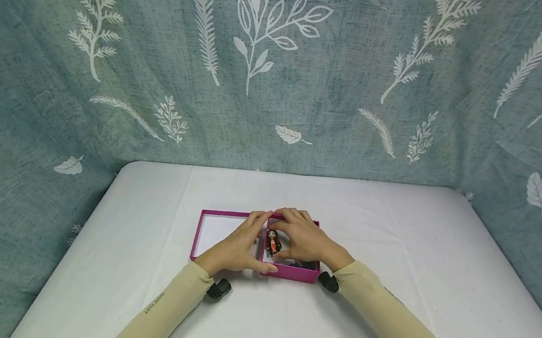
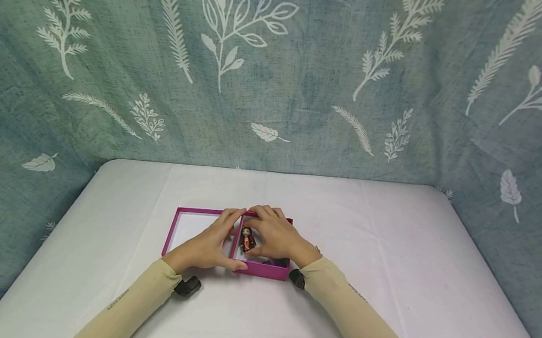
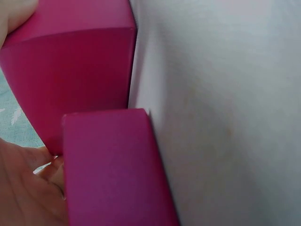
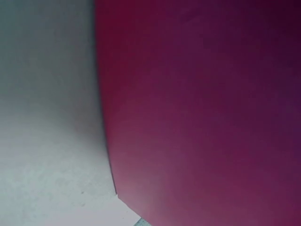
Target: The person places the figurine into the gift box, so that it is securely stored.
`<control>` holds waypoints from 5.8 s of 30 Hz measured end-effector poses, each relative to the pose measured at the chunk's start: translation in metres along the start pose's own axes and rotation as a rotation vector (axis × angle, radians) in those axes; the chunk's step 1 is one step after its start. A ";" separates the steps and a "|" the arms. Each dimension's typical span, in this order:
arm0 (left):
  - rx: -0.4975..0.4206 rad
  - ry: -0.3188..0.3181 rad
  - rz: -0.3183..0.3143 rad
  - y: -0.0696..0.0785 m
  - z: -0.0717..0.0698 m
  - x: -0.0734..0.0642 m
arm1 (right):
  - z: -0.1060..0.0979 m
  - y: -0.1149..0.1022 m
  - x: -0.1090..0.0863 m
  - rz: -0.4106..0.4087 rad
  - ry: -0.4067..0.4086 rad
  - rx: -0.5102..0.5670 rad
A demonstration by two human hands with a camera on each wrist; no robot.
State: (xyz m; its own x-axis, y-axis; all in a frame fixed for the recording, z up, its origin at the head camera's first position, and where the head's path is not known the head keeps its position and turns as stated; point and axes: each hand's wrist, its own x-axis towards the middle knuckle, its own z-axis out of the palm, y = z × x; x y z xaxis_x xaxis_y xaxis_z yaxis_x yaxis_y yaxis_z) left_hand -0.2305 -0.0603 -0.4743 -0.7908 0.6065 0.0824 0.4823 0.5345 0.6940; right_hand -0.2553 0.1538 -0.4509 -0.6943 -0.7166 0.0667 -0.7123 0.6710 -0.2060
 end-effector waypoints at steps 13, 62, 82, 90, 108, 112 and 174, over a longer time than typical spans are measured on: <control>-0.001 0.008 0.008 -0.002 0.001 0.000 | 0.002 -0.001 0.001 0.020 0.000 -0.026; 0.008 0.011 -0.012 0.002 0.001 -0.001 | 0.002 -0.003 -0.001 0.019 0.026 -0.066; -0.002 0.017 -0.001 0.000 0.003 0.000 | 0.003 -0.002 -0.001 0.015 0.072 -0.094; -0.004 0.016 -0.001 0.000 0.004 0.000 | 0.003 -0.002 -0.002 0.028 0.062 -0.091; 0.018 0.012 -0.011 0.001 0.003 -0.001 | -0.016 -0.004 -0.014 -0.019 0.121 -0.041; 0.015 0.012 -0.016 0.001 0.002 -0.001 | -0.022 -0.002 -0.024 -0.036 0.152 -0.027; 0.012 0.009 -0.045 -0.001 0.003 0.000 | -0.008 0.051 -0.144 0.214 0.053 0.206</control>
State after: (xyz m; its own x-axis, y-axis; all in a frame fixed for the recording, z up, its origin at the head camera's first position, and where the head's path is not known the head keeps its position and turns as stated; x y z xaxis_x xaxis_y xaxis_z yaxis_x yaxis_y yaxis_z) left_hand -0.2296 -0.0595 -0.4771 -0.8151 0.5764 0.0579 0.4508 0.5683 0.6884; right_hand -0.1926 0.2922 -0.4633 -0.8347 -0.5485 0.0500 -0.5171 0.7491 -0.4141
